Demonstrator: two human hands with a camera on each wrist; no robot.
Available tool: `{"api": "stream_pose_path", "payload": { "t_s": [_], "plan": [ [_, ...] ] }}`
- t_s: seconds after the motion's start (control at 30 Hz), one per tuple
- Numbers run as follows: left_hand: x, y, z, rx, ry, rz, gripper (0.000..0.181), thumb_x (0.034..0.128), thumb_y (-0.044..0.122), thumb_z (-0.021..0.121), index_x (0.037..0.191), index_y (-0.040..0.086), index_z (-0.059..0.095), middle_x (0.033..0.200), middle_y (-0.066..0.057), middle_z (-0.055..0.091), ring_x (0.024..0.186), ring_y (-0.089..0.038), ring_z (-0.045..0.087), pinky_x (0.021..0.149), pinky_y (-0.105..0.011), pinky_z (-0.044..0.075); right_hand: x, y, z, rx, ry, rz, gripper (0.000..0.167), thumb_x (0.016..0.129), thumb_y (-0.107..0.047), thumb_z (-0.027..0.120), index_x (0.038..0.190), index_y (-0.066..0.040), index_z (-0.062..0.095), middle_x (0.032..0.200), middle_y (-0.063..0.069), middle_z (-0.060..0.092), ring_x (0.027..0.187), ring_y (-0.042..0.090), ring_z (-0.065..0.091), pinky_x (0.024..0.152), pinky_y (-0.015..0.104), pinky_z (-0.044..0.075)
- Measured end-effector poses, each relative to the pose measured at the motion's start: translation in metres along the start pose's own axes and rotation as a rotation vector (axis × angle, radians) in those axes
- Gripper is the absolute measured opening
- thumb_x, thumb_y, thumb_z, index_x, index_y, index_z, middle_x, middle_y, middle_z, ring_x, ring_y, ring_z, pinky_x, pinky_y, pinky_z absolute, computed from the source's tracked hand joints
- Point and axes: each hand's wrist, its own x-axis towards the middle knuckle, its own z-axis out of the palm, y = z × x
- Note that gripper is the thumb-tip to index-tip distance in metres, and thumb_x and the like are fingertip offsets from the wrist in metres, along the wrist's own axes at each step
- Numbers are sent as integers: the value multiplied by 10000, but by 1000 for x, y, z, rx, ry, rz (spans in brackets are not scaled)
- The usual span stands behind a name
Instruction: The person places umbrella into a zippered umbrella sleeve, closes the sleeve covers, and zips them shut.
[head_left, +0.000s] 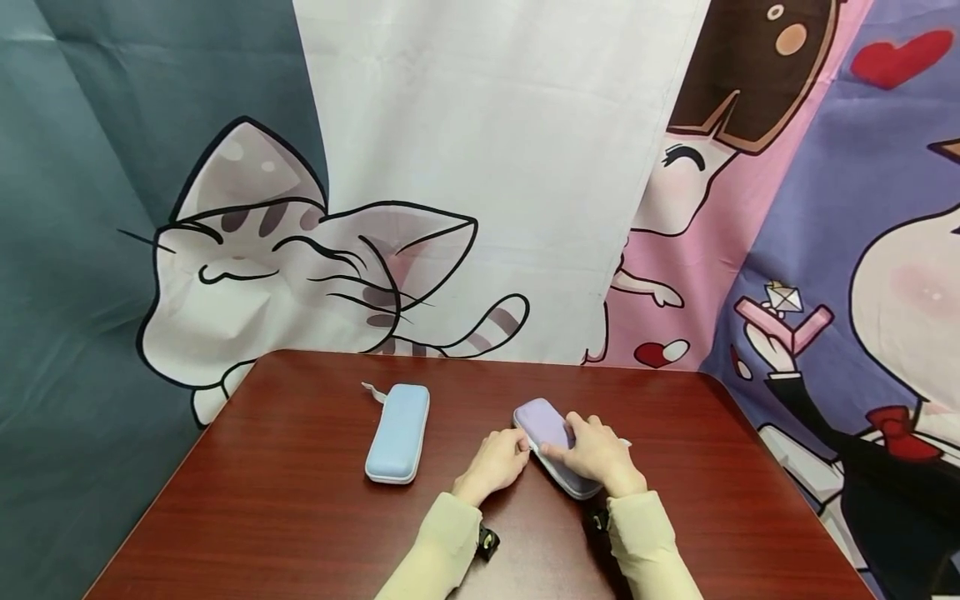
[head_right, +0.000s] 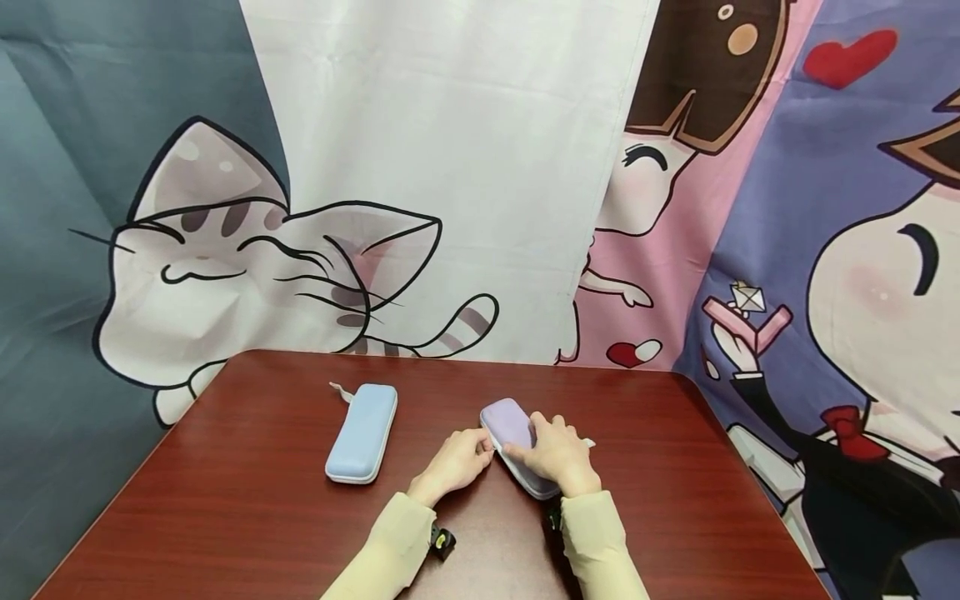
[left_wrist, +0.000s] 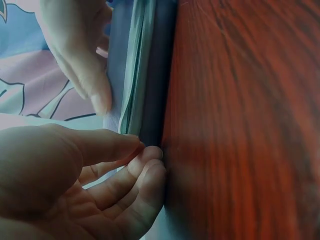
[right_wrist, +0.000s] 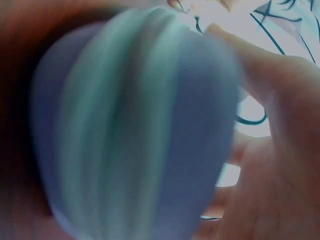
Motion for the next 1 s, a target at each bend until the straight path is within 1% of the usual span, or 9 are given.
{"api": "stream_pose_path", "payload": {
  "t_s": [0.07,0.2,0.3,0.37,0.53,0.63,0.8,1.0],
  "plan": [
    [0,0,0,-1,-9,3,156,835,47,676,759,158,597,604,102,489,582,-97,484,577,-267,413,0,-3,3,9,5,17,582,759,-619,723,1067,-140,605,858,77,527,752,263,567,623,515,416],
    [1,1,1,-4,-28,-1,169,837,44,676,746,159,593,594,102,489,571,-89,475,569,-260,407,0,-7,6,19,3,54,609,767,-641,699,1061,-118,593,880,94,531,739,257,569,654,519,435],
    [1,1,1,-6,-44,-9,162,848,56,677,751,161,600,590,107,491,568,-83,476,570,-255,407,1,-9,7,14,-2,79,633,767,-664,682,1053,-109,579,893,109,529,742,276,574,651,522,442],
    [0,1,0,-5,-41,2,161,840,52,685,750,158,603,591,102,493,569,-83,479,567,-258,410,1,-9,7,13,-4,87,662,767,-678,669,1069,-96,574,910,126,534,746,291,579,634,519,446],
    [0,1,-1,-3,-48,13,160,828,46,688,746,160,610,591,106,494,564,-77,481,560,-255,410,2,-11,10,15,0,113,747,773,-702,640,1173,-75,565,968,159,556,745,327,590,597,500,452],
    [-1,1,-1,-4,-61,3,156,834,48,682,752,162,614,588,111,494,551,-74,477,551,-250,406,3,-12,12,12,7,126,781,777,-707,628,1223,-71,552,979,166,561,732,338,592,588,490,454],
    [-1,1,-1,0,-65,-3,154,833,51,682,752,162,613,589,106,496,545,-73,476,543,-251,405,3,-14,16,11,21,140,786,789,-698,617,1242,-60,542,965,168,563,732,339,594,578,483,450],
    [-1,1,-1,13,-79,2,147,836,55,685,750,156,620,599,107,502,559,-73,481,558,-250,409,3,-17,17,11,42,152,757,809,-663,622,1205,-23,542,931,184,564,725,355,598,561,487,448]
  ]
}}
